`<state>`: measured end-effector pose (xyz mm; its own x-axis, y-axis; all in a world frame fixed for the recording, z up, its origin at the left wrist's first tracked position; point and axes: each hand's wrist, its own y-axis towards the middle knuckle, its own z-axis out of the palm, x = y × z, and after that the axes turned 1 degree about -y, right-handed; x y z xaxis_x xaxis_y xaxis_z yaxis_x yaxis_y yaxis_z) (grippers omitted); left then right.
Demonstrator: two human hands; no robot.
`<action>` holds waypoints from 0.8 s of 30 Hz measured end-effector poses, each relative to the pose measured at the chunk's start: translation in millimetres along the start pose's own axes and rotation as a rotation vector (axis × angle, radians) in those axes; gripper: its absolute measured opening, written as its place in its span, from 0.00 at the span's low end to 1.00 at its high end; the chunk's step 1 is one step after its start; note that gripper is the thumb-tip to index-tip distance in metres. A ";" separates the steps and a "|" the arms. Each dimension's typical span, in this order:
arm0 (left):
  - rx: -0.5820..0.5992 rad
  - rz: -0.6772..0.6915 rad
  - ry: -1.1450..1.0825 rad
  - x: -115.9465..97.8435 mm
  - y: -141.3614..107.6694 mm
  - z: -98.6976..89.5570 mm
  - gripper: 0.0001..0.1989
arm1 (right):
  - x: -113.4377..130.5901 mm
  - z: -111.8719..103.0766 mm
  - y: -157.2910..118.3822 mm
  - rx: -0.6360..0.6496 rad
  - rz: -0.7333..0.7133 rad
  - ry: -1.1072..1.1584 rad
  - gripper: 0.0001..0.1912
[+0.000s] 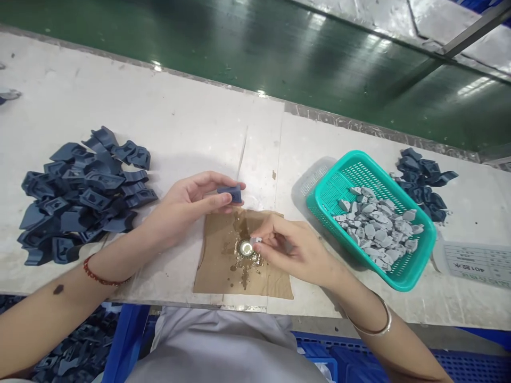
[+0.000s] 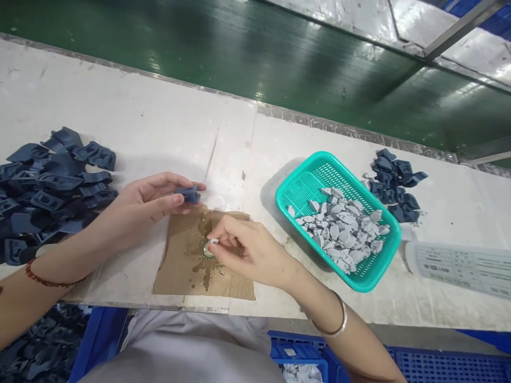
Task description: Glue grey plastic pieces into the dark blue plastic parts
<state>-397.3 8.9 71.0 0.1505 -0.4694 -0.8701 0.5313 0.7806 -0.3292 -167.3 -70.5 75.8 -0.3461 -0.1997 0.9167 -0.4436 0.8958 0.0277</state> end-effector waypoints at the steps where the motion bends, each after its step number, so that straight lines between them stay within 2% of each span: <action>1: -0.003 0.006 -0.027 0.2 -0.2 0.1 0.03 | -0.4 0.6 -0.8 0.013 -0.037 -0.029 0.03; 6: -0.054 0.011 -0.074 1.6 1.0 1.1 0.07 | -0.6 1.8 -1.7 0.070 -0.183 -0.233 0.05; 10: -0.080 0.010 0.002 2.4 1.4 1.9 0.13 | 0.3 2.9 0.7 0.090 -0.249 -0.392 0.08; 14: -0.056 0.019 0.035 1.8 -0.7 2.3 0.09 | 0.1 4.0 2.7 0.108 -0.281 -0.497 0.11; 24: -0.007 0.103 0.122 2.3 -5.9 5.6 0.09 | 2.7 3.9 1.6 0.115 -0.261 -0.525 0.12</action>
<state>-395.5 0.9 73.0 0.1011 -0.3332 -0.9374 0.5124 0.8251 -0.2380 -172.2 -71.2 76.8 -0.5625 -0.6036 0.5650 -0.6458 0.7475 0.1556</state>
